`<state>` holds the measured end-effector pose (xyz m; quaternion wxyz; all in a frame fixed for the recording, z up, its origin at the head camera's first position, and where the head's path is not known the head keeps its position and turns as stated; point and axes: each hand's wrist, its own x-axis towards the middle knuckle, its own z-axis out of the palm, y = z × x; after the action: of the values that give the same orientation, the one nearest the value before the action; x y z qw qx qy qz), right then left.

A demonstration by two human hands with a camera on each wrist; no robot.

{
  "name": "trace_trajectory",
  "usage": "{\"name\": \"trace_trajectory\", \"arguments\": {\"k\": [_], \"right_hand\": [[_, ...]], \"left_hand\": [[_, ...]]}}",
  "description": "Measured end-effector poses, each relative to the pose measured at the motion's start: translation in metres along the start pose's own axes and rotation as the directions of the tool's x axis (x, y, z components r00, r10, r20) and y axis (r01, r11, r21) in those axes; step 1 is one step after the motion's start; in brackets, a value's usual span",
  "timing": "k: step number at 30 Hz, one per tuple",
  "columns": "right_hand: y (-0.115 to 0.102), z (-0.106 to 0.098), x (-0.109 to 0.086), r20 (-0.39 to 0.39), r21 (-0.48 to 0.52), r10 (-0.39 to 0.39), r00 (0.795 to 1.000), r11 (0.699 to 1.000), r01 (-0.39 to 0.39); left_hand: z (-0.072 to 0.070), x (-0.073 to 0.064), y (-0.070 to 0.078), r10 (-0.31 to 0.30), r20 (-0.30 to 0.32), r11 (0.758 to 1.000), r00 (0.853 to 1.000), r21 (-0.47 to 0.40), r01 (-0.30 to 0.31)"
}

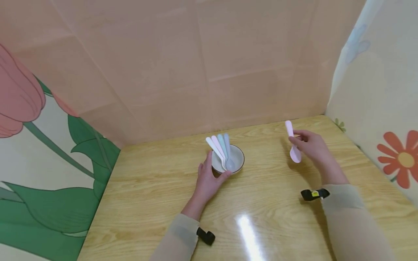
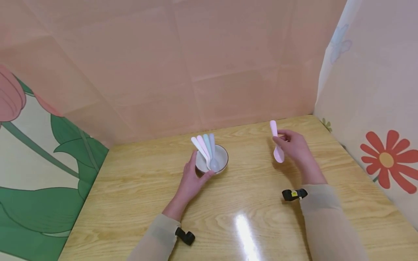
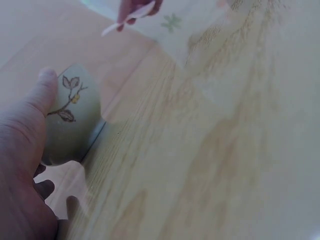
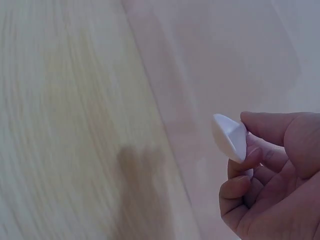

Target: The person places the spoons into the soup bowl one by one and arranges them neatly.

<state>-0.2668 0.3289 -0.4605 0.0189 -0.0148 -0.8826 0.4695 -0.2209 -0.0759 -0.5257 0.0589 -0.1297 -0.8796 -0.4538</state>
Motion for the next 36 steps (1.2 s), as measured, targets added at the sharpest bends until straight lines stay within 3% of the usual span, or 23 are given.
{"name": "trace_trajectory", "arguments": {"k": [5,11,17,36], "right_hand": [[-0.017,0.011,0.0,-0.017,0.069,-0.03,0.999,0.997,0.031],[-0.035,0.018,0.001,-0.003,0.075,-0.048,0.999,0.996,0.048],[-0.049,0.028,0.004,0.011,0.128,-0.045,0.999,0.991,0.043],[-0.09,0.079,0.004,0.018,0.266,-0.126,0.992,0.957,0.117]], "left_hand": [[0.001,0.0,-0.001,-0.001,0.005,1.0,1.0,0.007,0.001],[0.002,0.0,-0.001,0.0,0.002,1.0,1.0,0.012,0.0],[0.002,0.002,0.0,0.034,-0.01,0.999,0.999,0.016,-0.033],[0.004,0.002,0.004,0.011,-0.005,1.0,1.0,0.023,-0.01]]}}
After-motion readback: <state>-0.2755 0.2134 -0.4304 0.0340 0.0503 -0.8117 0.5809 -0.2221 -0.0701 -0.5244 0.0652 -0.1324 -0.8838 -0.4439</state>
